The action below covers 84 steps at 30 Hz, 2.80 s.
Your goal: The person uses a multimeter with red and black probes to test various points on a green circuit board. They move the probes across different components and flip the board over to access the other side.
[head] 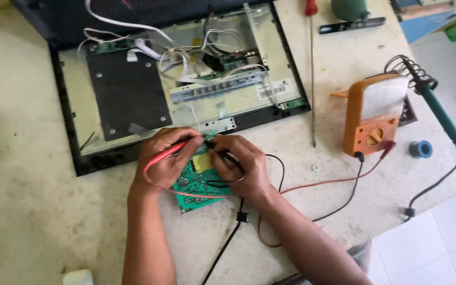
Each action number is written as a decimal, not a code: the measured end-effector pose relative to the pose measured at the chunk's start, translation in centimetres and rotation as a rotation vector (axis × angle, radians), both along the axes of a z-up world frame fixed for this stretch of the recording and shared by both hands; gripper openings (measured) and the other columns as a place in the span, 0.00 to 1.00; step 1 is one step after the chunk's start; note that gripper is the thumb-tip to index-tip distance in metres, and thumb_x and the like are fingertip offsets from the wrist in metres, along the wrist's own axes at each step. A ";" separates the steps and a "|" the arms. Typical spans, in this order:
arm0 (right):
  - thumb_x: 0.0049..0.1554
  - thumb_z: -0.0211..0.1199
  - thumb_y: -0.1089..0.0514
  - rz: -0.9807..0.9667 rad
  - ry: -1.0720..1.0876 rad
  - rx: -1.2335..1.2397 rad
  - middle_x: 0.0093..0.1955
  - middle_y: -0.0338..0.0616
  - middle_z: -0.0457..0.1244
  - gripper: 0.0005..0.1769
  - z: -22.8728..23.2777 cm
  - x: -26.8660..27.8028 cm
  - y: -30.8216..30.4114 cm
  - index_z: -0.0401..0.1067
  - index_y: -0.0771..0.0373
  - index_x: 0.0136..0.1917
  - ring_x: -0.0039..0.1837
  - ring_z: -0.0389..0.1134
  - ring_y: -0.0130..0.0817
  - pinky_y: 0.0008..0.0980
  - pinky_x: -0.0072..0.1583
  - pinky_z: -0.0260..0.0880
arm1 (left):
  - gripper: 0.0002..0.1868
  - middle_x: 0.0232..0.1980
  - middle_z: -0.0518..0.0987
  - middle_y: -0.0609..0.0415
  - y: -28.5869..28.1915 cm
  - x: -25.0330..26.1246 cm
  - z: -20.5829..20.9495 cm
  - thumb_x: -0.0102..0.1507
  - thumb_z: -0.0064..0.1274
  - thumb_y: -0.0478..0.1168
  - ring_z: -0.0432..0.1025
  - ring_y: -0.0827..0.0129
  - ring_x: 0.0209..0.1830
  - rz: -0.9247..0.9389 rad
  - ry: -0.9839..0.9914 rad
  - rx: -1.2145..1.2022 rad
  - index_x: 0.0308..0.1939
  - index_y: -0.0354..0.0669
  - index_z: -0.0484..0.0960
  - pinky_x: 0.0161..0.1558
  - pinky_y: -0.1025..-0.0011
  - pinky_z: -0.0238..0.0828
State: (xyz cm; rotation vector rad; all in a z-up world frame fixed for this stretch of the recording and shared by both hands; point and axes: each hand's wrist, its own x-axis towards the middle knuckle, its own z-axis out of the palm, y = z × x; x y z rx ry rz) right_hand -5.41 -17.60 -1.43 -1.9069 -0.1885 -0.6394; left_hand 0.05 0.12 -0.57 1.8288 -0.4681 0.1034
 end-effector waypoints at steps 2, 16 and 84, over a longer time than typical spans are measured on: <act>0.50 0.75 0.68 -0.015 0.005 -0.002 0.44 0.47 0.73 0.08 0.0 0.0 0.0 0.77 0.61 0.39 0.51 0.77 0.48 0.39 0.52 0.81 | 0.04 0.37 0.85 0.51 0.0 0.0 0.2 0.62 0.64 0.38 0.81 0.63 0.41 -0.008 -0.003 0.004 0.41 0.45 0.88 0.48 0.68 0.77; 0.55 0.68 0.70 0.090 0.269 0.315 0.49 0.54 0.70 0.08 -2.4 0.4 -2.0 0.69 0.67 0.44 0.55 0.76 0.44 0.35 0.54 0.77 | 0.03 0.36 0.85 0.50 1.3 -0.8 0.2 0.60 0.64 0.36 0.81 0.59 0.45 0.000 -0.040 -0.164 0.36 0.43 0.85 0.60 0.62 0.71; 0.52 0.73 0.68 0.110 0.188 0.227 0.46 0.58 0.70 0.10 -1.5 -0.3 -1.5 0.70 0.69 0.41 0.56 0.76 0.50 0.39 0.55 0.78 | 0.04 0.34 0.84 0.49 1.4 -0.6 -0.1 0.64 0.58 0.36 0.80 0.69 0.40 -0.060 0.101 -0.155 0.41 0.39 0.84 0.51 0.63 0.76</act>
